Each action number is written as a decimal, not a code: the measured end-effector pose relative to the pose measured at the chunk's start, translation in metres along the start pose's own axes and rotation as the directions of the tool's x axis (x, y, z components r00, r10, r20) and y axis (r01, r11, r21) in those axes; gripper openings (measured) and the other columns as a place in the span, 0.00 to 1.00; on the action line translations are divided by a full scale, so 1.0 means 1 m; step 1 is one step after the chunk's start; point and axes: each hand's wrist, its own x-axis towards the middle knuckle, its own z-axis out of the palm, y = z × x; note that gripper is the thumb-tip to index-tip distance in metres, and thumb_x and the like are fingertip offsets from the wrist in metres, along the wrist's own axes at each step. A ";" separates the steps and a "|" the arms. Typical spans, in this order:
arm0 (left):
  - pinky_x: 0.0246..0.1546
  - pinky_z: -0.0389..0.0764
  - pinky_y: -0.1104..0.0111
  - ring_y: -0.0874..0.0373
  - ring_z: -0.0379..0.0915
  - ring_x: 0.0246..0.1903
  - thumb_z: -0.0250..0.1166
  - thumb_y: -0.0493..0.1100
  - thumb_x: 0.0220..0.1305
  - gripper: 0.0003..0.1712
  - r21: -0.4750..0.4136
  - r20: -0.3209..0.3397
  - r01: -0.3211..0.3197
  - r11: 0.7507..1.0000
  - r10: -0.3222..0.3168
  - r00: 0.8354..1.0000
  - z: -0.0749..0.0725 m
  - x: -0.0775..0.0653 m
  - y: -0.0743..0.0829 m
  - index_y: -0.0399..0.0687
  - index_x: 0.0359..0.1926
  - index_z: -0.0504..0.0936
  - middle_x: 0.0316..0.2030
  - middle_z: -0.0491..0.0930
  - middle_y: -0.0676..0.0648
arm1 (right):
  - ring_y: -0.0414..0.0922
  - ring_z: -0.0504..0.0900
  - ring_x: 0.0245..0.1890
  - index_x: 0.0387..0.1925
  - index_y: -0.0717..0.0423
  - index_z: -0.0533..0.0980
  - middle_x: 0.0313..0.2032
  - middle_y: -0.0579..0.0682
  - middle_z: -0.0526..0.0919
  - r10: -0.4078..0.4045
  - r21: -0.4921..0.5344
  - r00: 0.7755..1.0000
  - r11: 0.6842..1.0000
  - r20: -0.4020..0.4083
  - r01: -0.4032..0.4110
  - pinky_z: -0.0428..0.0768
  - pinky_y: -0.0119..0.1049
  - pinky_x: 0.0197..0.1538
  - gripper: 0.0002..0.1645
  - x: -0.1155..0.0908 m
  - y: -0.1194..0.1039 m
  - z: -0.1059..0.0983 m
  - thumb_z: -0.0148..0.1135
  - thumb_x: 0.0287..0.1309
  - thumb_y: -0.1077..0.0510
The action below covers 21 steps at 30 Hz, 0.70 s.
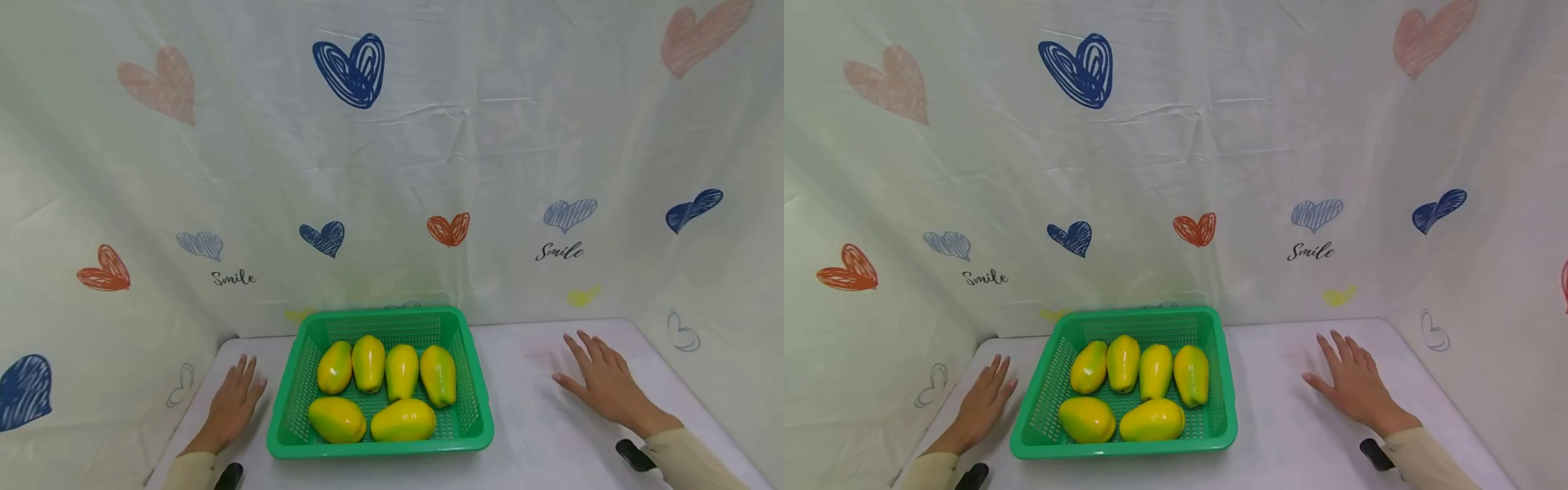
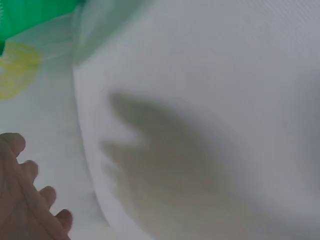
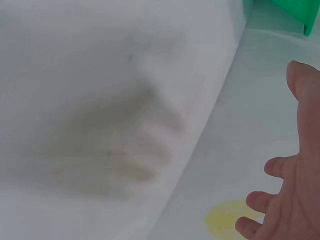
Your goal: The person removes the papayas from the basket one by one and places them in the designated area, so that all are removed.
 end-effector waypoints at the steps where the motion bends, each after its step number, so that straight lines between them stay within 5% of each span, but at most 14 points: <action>1: 0.73 0.42 0.25 0.18 0.34 0.76 0.42 0.56 0.86 0.42 -0.007 -0.001 -0.007 1.000 0.007 1.000 -0.001 0.000 0.001 0.25 0.80 0.48 0.79 0.41 0.22 | 0.78 0.55 0.71 0.75 0.71 0.61 0.73 0.78 0.57 -0.009 0.000 1.000 1.000 0.000 0.009 0.56 0.76 0.69 0.53 0.002 -0.003 -0.001 0.69 0.67 0.38; 6: 0.72 0.41 0.24 0.20 0.34 0.78 0.42 0.55 0.86 0.41 -0.155 0.040 -0.009 0.988 0.015 0.999 -0.007 0.002 0.020 0.27 0.81 0.47 0.80 0.41 0.23 | 0.78 0.55 0.72 0.76 0.70 0.61 0.74 0.77 0.57 -0.035 0.009 0.999 0.999 0.002 0.035 0.55 0.77 0.70 0.54 0.011 -0.018 -0.006 0.72 0.64 0.40; 11: 0.76 0.38 0.28 0.25 0.28 0.80 0.38 0.60 0.86 0.44 -0.317 0.174 0.101 0.943 -0.047 0.984 -0.019 0.002 0.039 0.34 0.84 0.39 0.82 0.34 0.26 | 0.76 0.54 0.74 0.77 0.68 0.60 0.76 0.75 0.57 -0.082 0.023 0.997 0.996 0.005 0.082 0.55 0.77 0.71 0.54 0.019 -0.033 -0.011 0.72 0.65 0.41; 15: 0.76 0.56 0.33 0.26 0.41 0.79 0.42 0.62 0.85 0.46 -0.384 0.262 0.175 0.907 -0.075 0.962 -0.026 0.001 0.048 0.37 0.85 0.40 0.82 0.38 0.27 | 0.74 0.55 0.75 0.78 0.66 0.60 0.76 0.73 0.57 -0.128 0.022 0.992 0.992 0.003 0.128 0.55 0.75 0.72 0.53 0.025 -0.048 -0.016 0.71 0.65 0.41; 21: 0.64 0.80 0.44 0.32 0.67 0.70 0.53 0.56 0.83 0.44 -0.474 0.289 0.191 0.859 -0.053 0.956 -0.028 0.000 0.052 0.36 0.83 0.48 0.79 0.54 0.26 | 0.72 0.60 0.73 0.77 0.64 0.62 0.75 0.71 0.62 -0.215 0.010 0.976 0.976 -0.033 0.216 0.60 0.74 0.71 0.51 0.034 -0.067 -0.024 0.71 0.65 0.41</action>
